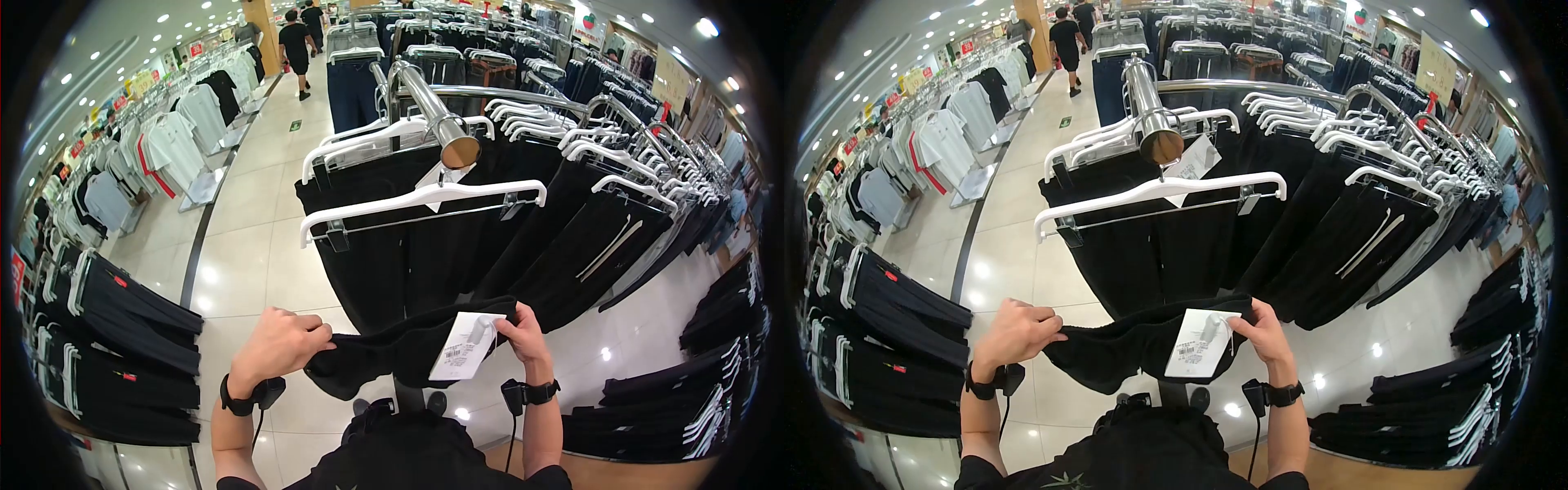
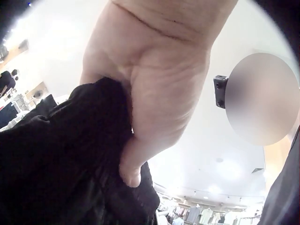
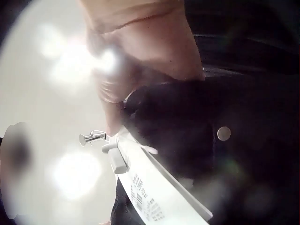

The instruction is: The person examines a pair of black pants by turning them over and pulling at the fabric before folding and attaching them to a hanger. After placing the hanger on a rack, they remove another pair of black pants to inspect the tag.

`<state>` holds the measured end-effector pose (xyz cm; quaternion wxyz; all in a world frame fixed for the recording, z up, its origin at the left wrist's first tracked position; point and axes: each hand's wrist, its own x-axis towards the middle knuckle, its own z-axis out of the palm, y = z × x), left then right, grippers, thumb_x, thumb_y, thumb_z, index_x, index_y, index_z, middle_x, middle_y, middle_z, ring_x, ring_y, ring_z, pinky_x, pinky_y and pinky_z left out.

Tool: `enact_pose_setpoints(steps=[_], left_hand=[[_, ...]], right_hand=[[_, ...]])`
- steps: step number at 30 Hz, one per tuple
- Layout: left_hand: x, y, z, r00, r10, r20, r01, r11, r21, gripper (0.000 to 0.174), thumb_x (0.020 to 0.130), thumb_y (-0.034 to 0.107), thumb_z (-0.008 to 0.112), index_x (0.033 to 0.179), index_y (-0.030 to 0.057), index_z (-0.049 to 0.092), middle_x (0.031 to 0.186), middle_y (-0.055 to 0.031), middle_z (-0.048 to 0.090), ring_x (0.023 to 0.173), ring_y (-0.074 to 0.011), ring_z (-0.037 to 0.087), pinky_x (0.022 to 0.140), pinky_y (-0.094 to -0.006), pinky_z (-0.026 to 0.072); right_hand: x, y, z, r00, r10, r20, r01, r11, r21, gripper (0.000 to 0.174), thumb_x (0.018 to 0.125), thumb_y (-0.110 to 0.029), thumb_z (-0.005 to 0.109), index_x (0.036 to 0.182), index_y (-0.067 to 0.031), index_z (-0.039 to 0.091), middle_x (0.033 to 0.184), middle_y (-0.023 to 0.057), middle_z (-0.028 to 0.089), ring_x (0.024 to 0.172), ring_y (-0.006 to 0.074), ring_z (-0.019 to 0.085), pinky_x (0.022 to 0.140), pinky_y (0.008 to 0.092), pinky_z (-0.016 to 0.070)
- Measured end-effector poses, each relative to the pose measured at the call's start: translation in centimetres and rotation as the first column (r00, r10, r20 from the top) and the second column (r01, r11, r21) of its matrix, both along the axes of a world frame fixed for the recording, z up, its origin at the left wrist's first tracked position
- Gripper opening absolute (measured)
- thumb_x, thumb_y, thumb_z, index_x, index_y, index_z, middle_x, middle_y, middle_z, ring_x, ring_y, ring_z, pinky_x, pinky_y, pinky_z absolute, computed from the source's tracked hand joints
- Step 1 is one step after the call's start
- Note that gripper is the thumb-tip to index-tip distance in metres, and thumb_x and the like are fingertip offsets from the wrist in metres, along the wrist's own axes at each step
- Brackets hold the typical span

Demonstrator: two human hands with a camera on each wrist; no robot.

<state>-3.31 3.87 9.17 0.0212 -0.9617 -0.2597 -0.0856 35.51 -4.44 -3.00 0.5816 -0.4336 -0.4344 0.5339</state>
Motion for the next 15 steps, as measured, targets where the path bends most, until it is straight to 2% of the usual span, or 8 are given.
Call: enact_pose_setpoints(steps=[1, 4, 5, 8, 11, 14, 15], left_hand=[[0.0, 0.0, 0.2, 1.0, -0.015, -0.01, 0.015, 1.0, 0.003, 0.026, 0.083, 0.031, 0.066, 0.073, 0.0094, 0.055, 0.064, -0.0018, 0.055, 0.054, -0.0251, 0.057, 0.045, -0.0356, 0.0382], [0.2, 0.0, 0.3, 0.999, -0.045, -0.01, 0.045, 0.999, -0.016, 0.026, 0.083, 0.031, 0.066, 0.073, 0.0096, 0.055, 0.064, -0.0012, 0.055, 0.054, -0.0249, 0.057, 0.045, -0.0356, 0.0385], [0.2, 0.1, 0.4, 0.999, -0.049, -0.015, 0.049, 0.999, -0.021, 0.026, 0.083, 0.031, 0.066, 0.073, 0.0096, 0.055, 0.064, -0.0013, 0.055, 0.054, -0.0249, 0.057, 0.045, -0.0355, 0.0383], [0.2, 0.3, 0.8, 0.998, -0.06, -0.033, 0.059, 0.998, -0.034, 0.027, 0.083, 0.031, 0.067, 0.073, 0.0095, 0.053, 0.064, -0.0015, 0.055, 0.055, -0.025, 0.056, 0.045, -0.0355, 0.0377], [-0.1, 0.5, 1.2, 0.997, -0.064, -0.038, 0.062, 0.997, -0.052, 0.028, 0.083, 0.03, 0.067, 0.073, 0.0095, 0.052, 0.065, -0.0014, 0.055, 0.056, -0.0255, 0.056, 0.045, -0.0357, 0.0367], [-0.2, 0.6, 1.2, 0.998, -0.064, -0.026, 0.062, 0.996, -0.071, 0.028, 0.083, 0.03, 0.067, 0.073, 0.0095, 0.05, 0.065, -0.0013, 0.055, 0.056, -0.026, 0.055, 0.045, -0.0358, 0.0359], [-0.3, 0.7, 1.2, 0.998, -0.065, -0.019, 0.063, 0.995, -0.073, 0.028, 0.083, 0.03, 0.067, 0.073, 0.0096, 0.05, 0.065, -0.0013, 0.054, 0.056, -0.026, 0.055, 0.045, -0.0358, 0.0357]], right_hand=[[0.0, 0.0, -0.4, 0.999, 0.007, -0.034, -0.007, 1.0, -0.018, 0.026, 0.082, -0.012, 0.073, 0.103, 0.0003, 0.065, 0.092, 0.0013, 0.067, 0.082, 0.0085, 0.06, 0.074, 0.0239, 0.0488], [0.6, 0.0, -1.8, 0.982, 0.164, -0.092, -0.163, 0.986, 0.022, 0.029, 0.079, -0.015, 0.077, 0.101, -0.0007, 0.065, 0.091, 0.0012, 0.067, 0.081, 0.0083, 0.06, 0.075, 0.0234, 0.0489], [0.6, -0.1, -2.0, 0.972, 0.193, -0.131, -0.194, 0.981, 0.002, 0.035, 0.074, -0.017, 0.082, 0.1, -0.0009, 0.065, 0.09, 0.001, 0.067, 0.079, 0.008, 0.06, 0.073, 0.0225, 0.049], [0.4, -0.2, -1.3, 0.958, 0.243, -0.15, -0.243, 0.97, 0.016, 0.041, 0.069, -0.018, 0.086, 0.1, -0.0006, 0.066, 0.087, 0.0005, 0.067, 0.077, 0.0072, 0.06, 0.069, 0.0214, 0.0487], [0.4, -0.3, -1.8, 0.958, 0.219, -0.183, -0.218, 0.976, 0.028, 0.043, 0.066, -0.018, 0.088, 0.098, 0.0, 0.067, 0.084, 0.0001, 0.067, 0.074, 0.0073, 0.06, 0.066, 0.0208, 0.0484], [0.6, -0.2, -2.3, 0.967, 0.206, -0.148, -0.197, 0.978, 0.072, 0.034, 0.067, -0.015, 0.087, 0.091, 0.0004, 0.069, 0.08, 0.0006, 0.067, 0.07, 0.0076, 0.06, 0.065, 0.0207, 0.0479], [0.6, -0.1, -2.2, 0.97, 0.197, -0.145, -0.191, 0.98, 0.056, 0.036, 0.064, -0.017, 0.089, 0.088, 0.0004, 0.069, 0.079, 0.0012, 0.067, 0.069, 0.0082, 0.06, 0.063, 0.0214, 0.0467]])
